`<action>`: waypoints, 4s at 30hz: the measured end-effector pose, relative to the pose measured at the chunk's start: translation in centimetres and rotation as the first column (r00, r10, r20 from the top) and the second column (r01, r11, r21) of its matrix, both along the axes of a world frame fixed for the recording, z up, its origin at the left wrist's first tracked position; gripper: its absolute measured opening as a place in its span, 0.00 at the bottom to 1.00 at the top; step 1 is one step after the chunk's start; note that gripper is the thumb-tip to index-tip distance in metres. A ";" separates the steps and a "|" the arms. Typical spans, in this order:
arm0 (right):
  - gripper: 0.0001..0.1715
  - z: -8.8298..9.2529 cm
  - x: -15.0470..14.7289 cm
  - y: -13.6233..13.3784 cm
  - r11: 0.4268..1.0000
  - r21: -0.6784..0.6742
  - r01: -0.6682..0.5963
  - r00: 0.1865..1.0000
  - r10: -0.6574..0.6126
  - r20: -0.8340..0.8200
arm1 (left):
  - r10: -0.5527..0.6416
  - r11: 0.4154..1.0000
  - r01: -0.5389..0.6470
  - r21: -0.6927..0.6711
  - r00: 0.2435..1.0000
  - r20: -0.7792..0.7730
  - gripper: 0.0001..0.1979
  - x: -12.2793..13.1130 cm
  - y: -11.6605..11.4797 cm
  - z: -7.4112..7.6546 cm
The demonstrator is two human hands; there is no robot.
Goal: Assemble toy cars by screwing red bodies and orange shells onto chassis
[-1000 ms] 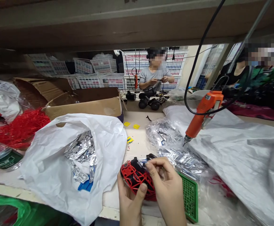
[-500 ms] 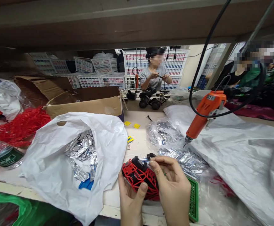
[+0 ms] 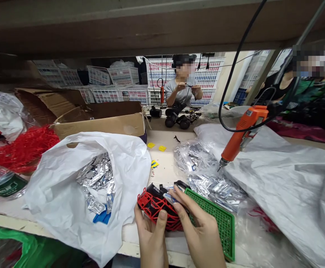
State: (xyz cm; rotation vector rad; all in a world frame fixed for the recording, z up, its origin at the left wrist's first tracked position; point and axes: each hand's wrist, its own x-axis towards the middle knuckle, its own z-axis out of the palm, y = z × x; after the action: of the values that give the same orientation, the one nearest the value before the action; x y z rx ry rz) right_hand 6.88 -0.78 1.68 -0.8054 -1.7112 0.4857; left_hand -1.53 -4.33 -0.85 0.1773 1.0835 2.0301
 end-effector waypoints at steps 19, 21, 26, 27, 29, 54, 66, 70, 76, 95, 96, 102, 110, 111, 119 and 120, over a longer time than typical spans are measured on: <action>0.19 -0.6 1.2 -0.1 0.947 0.312 -0.080 0.994 0.053 0.096 | -0.018 1.000 0.017 -0.007 0.998 -0.057 0.44 0.1 -0.2 -0.8; 0.20 -1.0 1.1 -0.1 0.947 0.311 -0.082 0.993 0.050 0.109 | -0.018 1.000 0.018 -0.005 0.999 -0.040 0.44 0.1 -0.2 -0.8; 0.23 -1.1 1.3 0.0 0.946 0.297 -0.128 0.986 0.088 0.145 | -0.032 0.999 0.032 0.020 0.999 -0.016 0.44 0.0 -0.3 -0.6; 0.23 -0.9 1.5 0.1 0.949 0.285 -0.132 0.985 0.093 0.147 | -0.042 0.999 0.043 0.028 0.999 -0.017 0.45 0.0 -0.3 -0.6; 0.21 -0.5 1.8 0.1 0.957 0.256 -0.140 0.983 0.103 0.152 | -0.058 0.998 0.059 0.033 0.998 -0.027 0.47 0.0 -0.3 -0.6; 0.25 -1.5 2.4 -0.8 0.982 0.076 -0.172 0.951 0.146 0.273 | -0.167 0.985 0.162 0.064 0.983 0.081 0.42 0.0 -1.0 0.7; 0.14 4.5 5.2 4.7 0.935 -0.263 0.239 0.550 -0.353 -0.757 | -0.159 0.983 0.161 0.087 0.987 -0.030 0.45 0.0 -0.7 0.0; 0.06 7.0 7.6 10.5 0.899 -0.288 0.331 0.510 -0.427 -0.747 | -0.169 0.982 0.170 0.084 0.985 -0.020 0.43 -0.2 -0.6 -0.3; 0.13 8.5 9.0 13.5 0.938 -0.344 -0.032 0.803 -0.181 -0.568 | -0.171 0.984 0.171 0.044 0.985 0.008 0.48 -0.1 -0.7 -0.1; 0.13 3.9 6.5 3.0 0.941 -0.267 -0.207 0.797 0.004 -0.604 | -0.215 0.976 0.214 -0.029 0.976 -0.029 0.44 -0.2 -0.8 0.7; 0.12 3.9 6.4 2.9 0.941 -0.265 -0.211 0.795 0.007 -0.607 | -0.223 0.974 0.223 -0.031 0.975 -0.022 0.44 -0.2 -0.8 0.8; 0.11 3.5 6.3 2.7 0.938 -0.267 -0.221 0.791 0.012 -0.612 | -0.257 0.965 0.257 -0.051 0.966 0.006 0.45 -0.2 -0.9 1.0; 0.11 3.2 6.2 2.7 0.940 -0.246 -0.236 0.774 0.029 -0.632 | -0.244 0.970 0.245 -0.013 0.969 0.023 0.44 -0.2 -0.6 1.2; 0.11 3.3 6.2 2.6 0.940 -0.246 -0.238 0.774 0.031 -0.632 | -0.240 0.971 0.241 -0.016 0.971 0.013 0.44 -0.2 -0.6 1.2; 0.12 7.5 5.8 1.6 0.957 -0.122 -0.262 0.655 0.084 -0.751 | -0.259 0.963 0.255 -0.082 0.965 -0.045 0.46 -0.1 -0.6 1.1; 0.13 8.1 5.6 1.5 0.944 -0.082 -0.320 0.630 0.147 -0.763 | -0.267 0.961 0.261 -0.092 0.962 -0.055 0.47 -0.1 -0.6 1.1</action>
State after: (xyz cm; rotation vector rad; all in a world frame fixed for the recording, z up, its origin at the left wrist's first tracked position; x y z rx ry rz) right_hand 12.45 0.75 9.75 -0.4091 -0.9752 1.0418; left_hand -1.60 -4.98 0.22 0.3306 1.1210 1.7471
